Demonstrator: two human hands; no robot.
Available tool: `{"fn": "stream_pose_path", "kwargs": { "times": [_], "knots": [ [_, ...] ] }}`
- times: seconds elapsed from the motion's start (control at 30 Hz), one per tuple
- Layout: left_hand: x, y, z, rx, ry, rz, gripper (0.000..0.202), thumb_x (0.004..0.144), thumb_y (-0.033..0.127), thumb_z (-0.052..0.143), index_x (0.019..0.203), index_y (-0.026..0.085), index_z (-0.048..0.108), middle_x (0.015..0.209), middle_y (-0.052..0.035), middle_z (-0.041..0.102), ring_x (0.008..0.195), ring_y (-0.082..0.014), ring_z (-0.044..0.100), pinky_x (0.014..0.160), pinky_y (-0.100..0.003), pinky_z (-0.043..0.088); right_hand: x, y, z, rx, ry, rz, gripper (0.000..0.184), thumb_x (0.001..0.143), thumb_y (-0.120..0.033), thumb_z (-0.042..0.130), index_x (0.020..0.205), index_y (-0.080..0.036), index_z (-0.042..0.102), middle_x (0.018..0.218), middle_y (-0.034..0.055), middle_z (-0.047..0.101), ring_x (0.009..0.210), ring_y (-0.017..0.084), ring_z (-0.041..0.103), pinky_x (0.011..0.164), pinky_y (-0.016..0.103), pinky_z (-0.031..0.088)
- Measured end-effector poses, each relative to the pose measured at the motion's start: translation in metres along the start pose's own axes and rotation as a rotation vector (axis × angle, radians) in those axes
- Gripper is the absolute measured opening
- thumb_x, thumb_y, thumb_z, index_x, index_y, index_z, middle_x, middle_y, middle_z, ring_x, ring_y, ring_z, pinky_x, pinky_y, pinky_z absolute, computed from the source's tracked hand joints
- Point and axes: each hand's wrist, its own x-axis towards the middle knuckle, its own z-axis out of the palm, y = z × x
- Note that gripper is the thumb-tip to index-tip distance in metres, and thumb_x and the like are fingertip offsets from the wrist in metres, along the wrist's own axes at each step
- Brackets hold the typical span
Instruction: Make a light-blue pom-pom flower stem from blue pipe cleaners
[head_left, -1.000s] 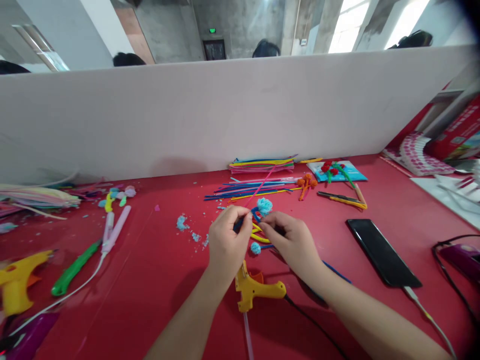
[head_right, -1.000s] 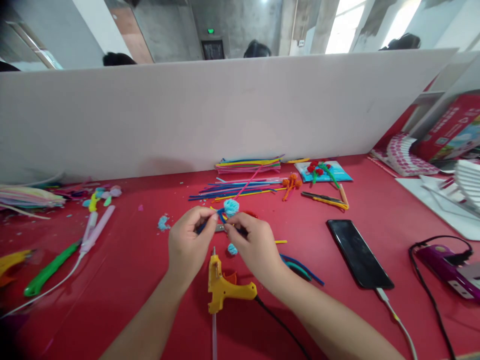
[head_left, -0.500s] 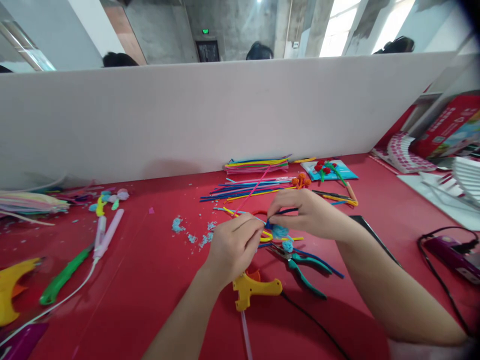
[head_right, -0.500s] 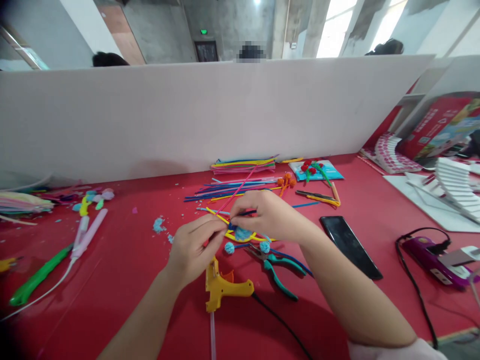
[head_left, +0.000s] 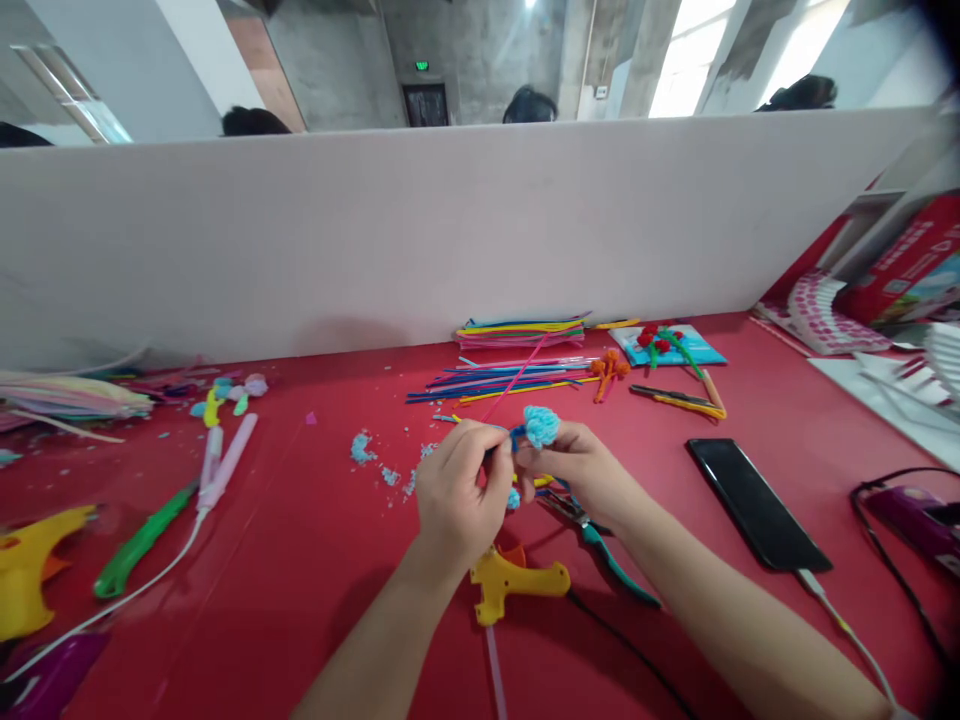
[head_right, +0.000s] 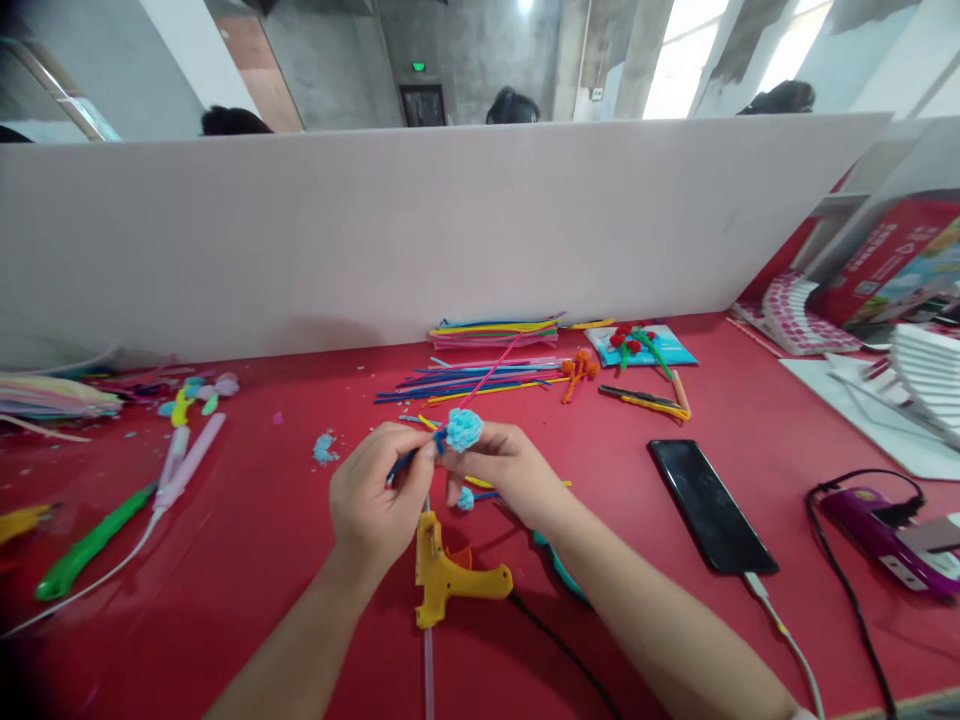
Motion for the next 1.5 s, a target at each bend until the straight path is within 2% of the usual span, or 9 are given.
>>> {"fn": "stream_pose_path", "kwargs": {
  "times": [0.1,0.23,0.37,0.47,0.57,0.73,0.93,1.23,1.5],
  "knots": [
    [0.000,-0.005,0.002,0.088,-0.017,0.005,0.010,0.082,0.012,0.050,0.078,0.019,0.056,0.070,-0.0016,0.060,0.066,-0.0125,0.055,0.064,-0.024,0.043,-0.009,-0.004,0.011,-0.333,0.164,-0.072,0.012,0.083,-0.029,0.054,0.080,-0.020,0.061,0.057,-0.0027,0.060,0.052,0.013,0.056,0.057,0.026,0.045],
    [0.001,-0.006,0.003,0.141,-0.067,0.011,0.013,0.084,0.012,0.046,0.077,0.018,0.055,0.070,-0.0028,0.060,0.066,-0.0129,0.055,0.063,-0.024,0.042,-0.018,-0.002,0.018,-1.064,0.326,-0.362,0.019,0.087,-0.021,0.047,0.077,-0.018,0.062,0.062,0.0028,0.062,0.058,0.015,0.054,0.057,0.027,0.038],
    [0.001,-0.010,0.004,0.208,-0.169,-0.001,0.016,0.086,0.014,0.044,0.074,0.017,0.054,0.067,-0.0028,0.057,0.064,-0.0138,0.053,0.060,-0.024,0.040,-0.022,-0.003,0.022,-1.605,0.300,-0.538,0.019,0.086,-0.011,0.046,0.088,-0.012,0.064,0.061,0.0050,0.060,0.056,0.018,0.050,0.056,0.032,0.032],
    [0.001,-0.015,0.003,0.223,-0.305,0.092,0.017,0.086,0.014,0.041,0.078,0.017,0.056,0.069,-0.0032,0.057,0.063,-0.0144,0.052,0.056,-0.024,0.038,-0.021,-0.019,0.021,-1.746,0.202,-0.573,0.015,0.082,-0.009,0.050,0.082,-0.014,0.064,0.082,0.0097,0.064,0.073,0.022,0.054,0.066,0.034,0.036],
    [0.002,-0.015,0.001,0.186,-0.385,0.203,0.017,0.086,0.013,0.040,0.079,0.017,0.056,0.070,-0.0035,0.058,0.062,-0.0144,0.052,0.054,-0.024,0.038,-0.016,-0.047,0.009,-1.660,-0.058,-0.561,0.016,0.082,-0.009,0.049,0.075,-0.016,0.062,0.087,0.0089,0.064,0.083,0.022,0.054,0.075,0.036,0.038],
    [-0.001,-0.002,-0.001,0.059,-0.347,0.289,0.017,0.084,0.010,0.043,0.077,0.017,0.056,0.074,-0.0039,0.063,0.067,-0.0133,0.058,0.061,-0.023,0.044,-0.001,-0.086,-0.026,-1.105,-0.345,-0.144,0.016,0.084,-0.017,0.049,0.079,-0.018,0.064,0.071,0.0002,0.062,0.064,0.013,0.054,0.059,0.026,0.042],
    [-0.007,0.016,-0.002,-0.048,-0.214,0.418,0.014,0.082,0.006,0.049,0.086,0.016,0.057,0.080,-0.0049,0.067,0.073,-0.0136,0.063,0.071,-0.024,0.049,0.019,-0.071,-0.059,-0.365,-0.600,0.273,0.010,0.076,-0.024,0.062,0.078,-0.014,0.065,0.064,-0.0024,0.060,0.055,0.008,0.054,0.054,0.019,0.044],
    [-0.006,0.022,-0.016,0.089,0.011,0.470,0.025,0.076,0.003,0.057,0.099,0.012,0.058,0.074,-0.0046,0.066,0.068,-0.0133,0.062,0.063,-0.023,0.048,0.007,-0.017,-0.037,0.183,-0.495,0.203,0.014,0.077,-0.026,0.064,0.078,-0.012,0.065,0.059,0.0007,0.066,0.043,0.007,0.054,0.044,0.017,0.042],
    [-0.002,0.009,-0.004,0.006,0.078,-0.031,0.010,0.078,0.007,0.056,0.078,0.017,0.057,0.071,-0.0002,0.060,0.067,-0.0106,0.056,0.064,-0.021,0.045,-0.006,-0.015,0.007,-0.212,-0.096,0.043,0.019,0.086,-0.030,0.050,0.073,-0.017,0.057,0.053,-0.0015,0.059,0.043,0.009,0.052,0.045,0.019,0.038]
  ]
}}
